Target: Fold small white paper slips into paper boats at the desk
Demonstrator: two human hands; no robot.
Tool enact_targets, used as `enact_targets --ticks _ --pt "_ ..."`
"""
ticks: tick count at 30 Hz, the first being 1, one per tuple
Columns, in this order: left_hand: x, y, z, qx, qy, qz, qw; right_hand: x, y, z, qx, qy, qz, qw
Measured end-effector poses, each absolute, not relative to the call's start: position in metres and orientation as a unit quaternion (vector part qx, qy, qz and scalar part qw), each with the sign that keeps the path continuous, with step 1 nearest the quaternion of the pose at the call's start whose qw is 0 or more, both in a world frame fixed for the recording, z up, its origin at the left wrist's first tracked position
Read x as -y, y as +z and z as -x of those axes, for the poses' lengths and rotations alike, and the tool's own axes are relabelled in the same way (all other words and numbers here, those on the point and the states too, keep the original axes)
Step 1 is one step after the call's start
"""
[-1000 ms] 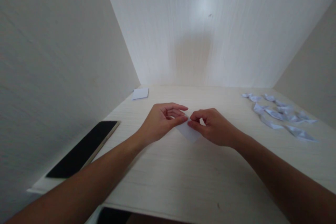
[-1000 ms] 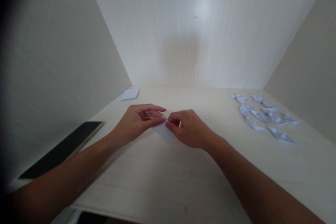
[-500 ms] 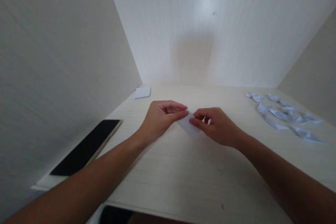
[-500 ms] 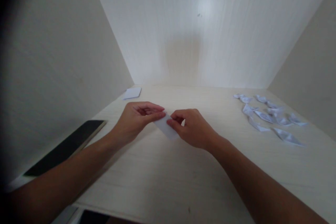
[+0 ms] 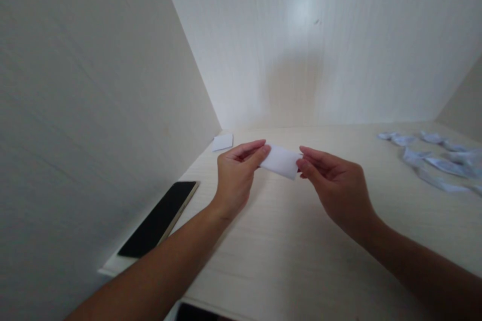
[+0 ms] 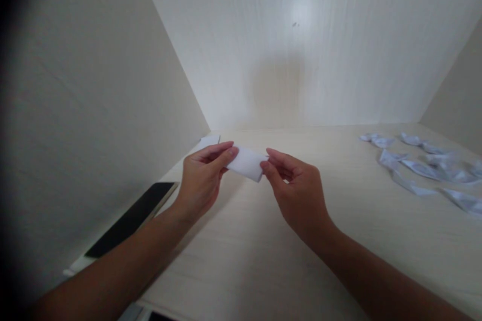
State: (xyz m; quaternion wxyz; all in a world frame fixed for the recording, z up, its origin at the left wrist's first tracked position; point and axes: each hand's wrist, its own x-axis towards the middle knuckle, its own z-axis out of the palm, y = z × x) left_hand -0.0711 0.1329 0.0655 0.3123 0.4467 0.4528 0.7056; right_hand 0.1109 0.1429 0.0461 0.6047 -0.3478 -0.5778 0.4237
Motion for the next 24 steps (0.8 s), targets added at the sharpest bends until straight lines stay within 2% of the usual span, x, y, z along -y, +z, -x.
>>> enact_targets --ticks 3,7,11,17,24 --pt "-0.132 0.066 0.073 -0.460 0.710 -0.471 0.249 -0.137 0.046 -0.105 0.511 0.473 0.375 0.612" --pt "-0.125 0.069 0.071 -0.476 0.693 -0.531 0.103 -0.131 0.043 -0.098 0.469 0.548 0.383 0.577" --pt "-0.117 0.071 0.067 -0.471 0.674 -0.569 0.020 -0.123 0.043 -0.094 0.485 0.542 0.375 0.575" --pt "-0.113 0.070 0.061 -0.460 0.678 -0.574 -0.011 -0.119 0.050 -0.093 0.456 0.503 0.400 0.616" --pt "-0.117 0.071 0.063 -0.459 0.694 -0.553 0.035 -0.126 0.048 -0.094 0.493 0.504 0.345 0.620"
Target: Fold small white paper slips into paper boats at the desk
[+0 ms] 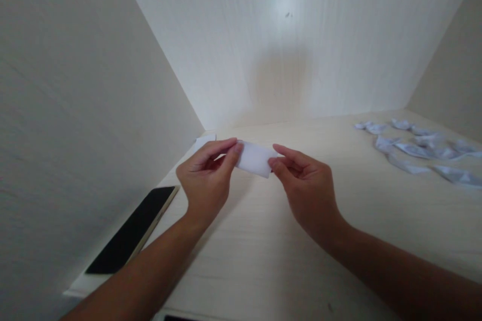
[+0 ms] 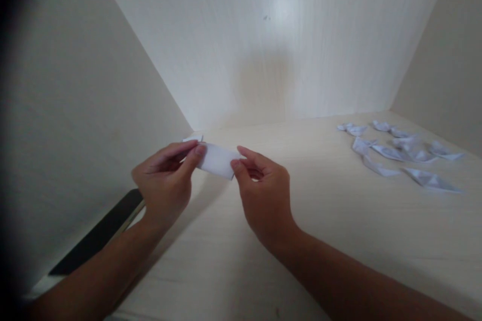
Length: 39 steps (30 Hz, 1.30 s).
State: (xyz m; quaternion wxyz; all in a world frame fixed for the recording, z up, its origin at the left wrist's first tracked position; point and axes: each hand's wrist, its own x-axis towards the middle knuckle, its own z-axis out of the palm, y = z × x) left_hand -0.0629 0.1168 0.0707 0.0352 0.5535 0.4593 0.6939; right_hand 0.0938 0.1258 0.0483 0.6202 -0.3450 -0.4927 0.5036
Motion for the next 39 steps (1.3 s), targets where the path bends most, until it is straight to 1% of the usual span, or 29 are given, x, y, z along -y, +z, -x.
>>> enact_targets --ticks 2,6,11,14,18,20,23,26,30,35,39 --pt "-0.119 0.071 0.065 -0.462 0.692 -0.551 0.056 -0.128 0.048 -0.096 0.526 0.493 0.341 0.604" --pt "-0.122 0.072 0.068 -0.459 0.680 -0.557 0.129 -0.135 0.047 -0.103 0.612 0.483 0.335 0.529" --pt "-0.125 0.073 0.067 -0.448 0.588 -0.622 0.256 -0.150 0.046 -0.113 0.693 0.448 0.317 0.468" --pt "-0.127 0.068 0.067 -0.440 0.576 -0.620 0.302 -0.159 0.046 -0.116 0.660 0.505 0.307 0.465" --pt "-0.131 0.058 0.067 -0.430 0.533 -0.629 0.369 -0.164 0.050 -0.119 0.525 0.608 0.337 0.491" --pt "-0.133 0.055 0.068 -0.418 0.516 -0.644 0.381 -0.164 0.052 -0.120 0.475 0.638 0.356 0.491" --pt "-0.134 0.055 0.071 -0.416 0.493 -0.650 0.402 -0.166 0.055 -0.123 0.451 0.655 0.376 0.477" --pt "-0.134 0.058 0.074 -0.423 0.443 -0.655 0.443 -0.169 0.056 -0.127 0.464 0.659 0.380 0.454" --pt "-0.138 0.059 0.080 -0.452 0.384 -0.660 0.461 -0.176 0.055 -0.133 0.497 0.665 0.385 0.403" --pt "-0.145 0.051 0.085 -0.432 0.377 -0.651 0.498 -0.182 0.053 -0.140 0.519 0.671 0.391 0.356" --pt "-0.147 0.046 0.086 -0.430 0.369 -0.673 0.476 -0.182 0.053 -0.141 0.519 0.683 0.386 0.338"
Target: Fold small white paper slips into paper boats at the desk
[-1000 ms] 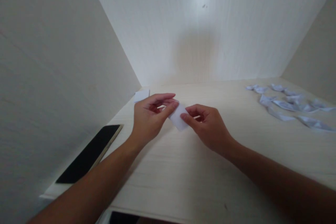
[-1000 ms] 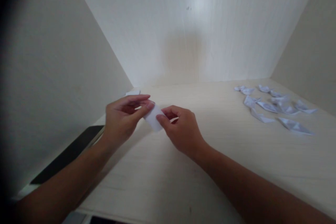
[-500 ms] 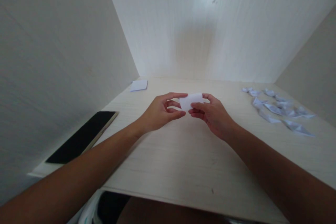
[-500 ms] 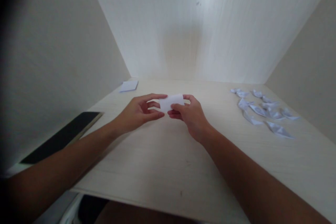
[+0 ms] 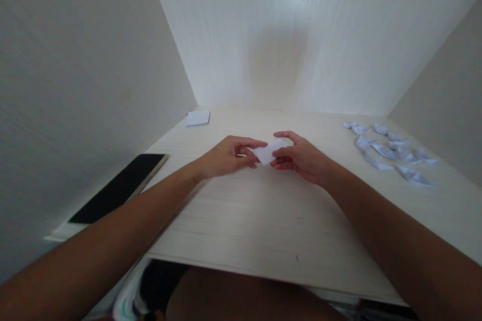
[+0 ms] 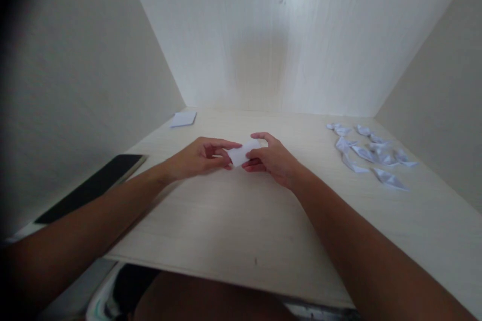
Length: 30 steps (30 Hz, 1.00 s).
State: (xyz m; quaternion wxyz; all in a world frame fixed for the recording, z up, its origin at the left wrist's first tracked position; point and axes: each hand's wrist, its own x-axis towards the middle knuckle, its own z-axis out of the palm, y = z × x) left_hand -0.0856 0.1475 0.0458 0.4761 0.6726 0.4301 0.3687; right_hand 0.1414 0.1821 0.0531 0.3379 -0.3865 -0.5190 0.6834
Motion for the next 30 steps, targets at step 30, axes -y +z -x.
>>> enact_targets --ticks 30 --pt "-0.124 0.065 0.076 -0.398 0.182 -0.779 0.448 -0.205 0.067 -0.177 0.798 0.420 0.394 0.175"
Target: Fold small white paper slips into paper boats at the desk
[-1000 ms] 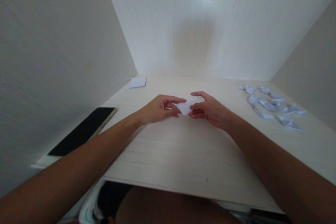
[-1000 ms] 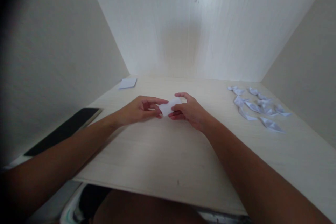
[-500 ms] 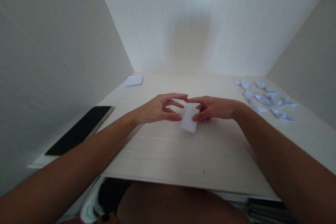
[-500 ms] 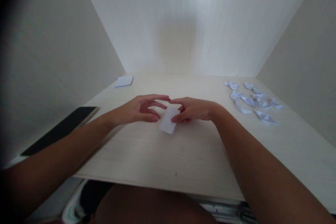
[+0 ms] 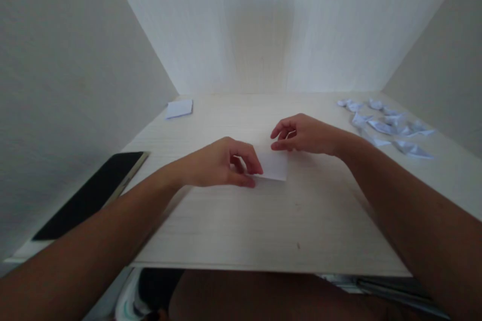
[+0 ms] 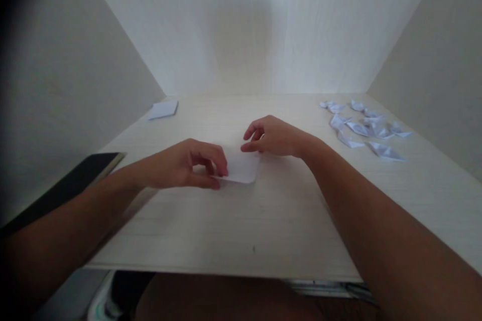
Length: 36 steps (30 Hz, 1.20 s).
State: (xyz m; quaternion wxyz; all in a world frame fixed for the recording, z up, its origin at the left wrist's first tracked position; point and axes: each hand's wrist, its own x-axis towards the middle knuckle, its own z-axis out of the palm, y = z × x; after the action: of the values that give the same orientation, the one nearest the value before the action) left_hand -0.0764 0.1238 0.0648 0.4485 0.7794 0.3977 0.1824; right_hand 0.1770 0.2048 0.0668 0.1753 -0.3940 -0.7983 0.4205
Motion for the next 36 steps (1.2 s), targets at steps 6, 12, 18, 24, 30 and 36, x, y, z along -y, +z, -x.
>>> enact_targets --ticks 6,12,18,24,30,36 --pt "-0.107 0.083 0.070 -0.315 0.073 -0.875 0.360 -0.203 0.073 -0.181 0.851 0.307 0.413 0.104" --pt "-0.088 0.072 0.055 -0.328 0.060 -0.914 0.232 -0.187 0.070 -0.165 0.886 0.263 0.375 0.075" --pt "-0.071 0.061 0.055 -0.341 0.186 -0.921 0.013 -0.157 0.060 -0.178 0.912 0.181 0.299 0.216" --pt "-0.068 0.049 0.062 -0.354 0.243 -0.903 0.007 -0.125 0.046 -0.197 0.937 0.043 0.231 0.260" --pt "-0.071 0.040 0.071 -0.354 0.213 -0.906 0.085 -0.117 0.037 -0.196 0.942 0.049 0.209 0.259" --pt "-0.078 0.042 0.071 -0.391 0.211 -0.887 0.129 -0.123 0.033 -0.193 0.927 0.132 0.205 0.284"
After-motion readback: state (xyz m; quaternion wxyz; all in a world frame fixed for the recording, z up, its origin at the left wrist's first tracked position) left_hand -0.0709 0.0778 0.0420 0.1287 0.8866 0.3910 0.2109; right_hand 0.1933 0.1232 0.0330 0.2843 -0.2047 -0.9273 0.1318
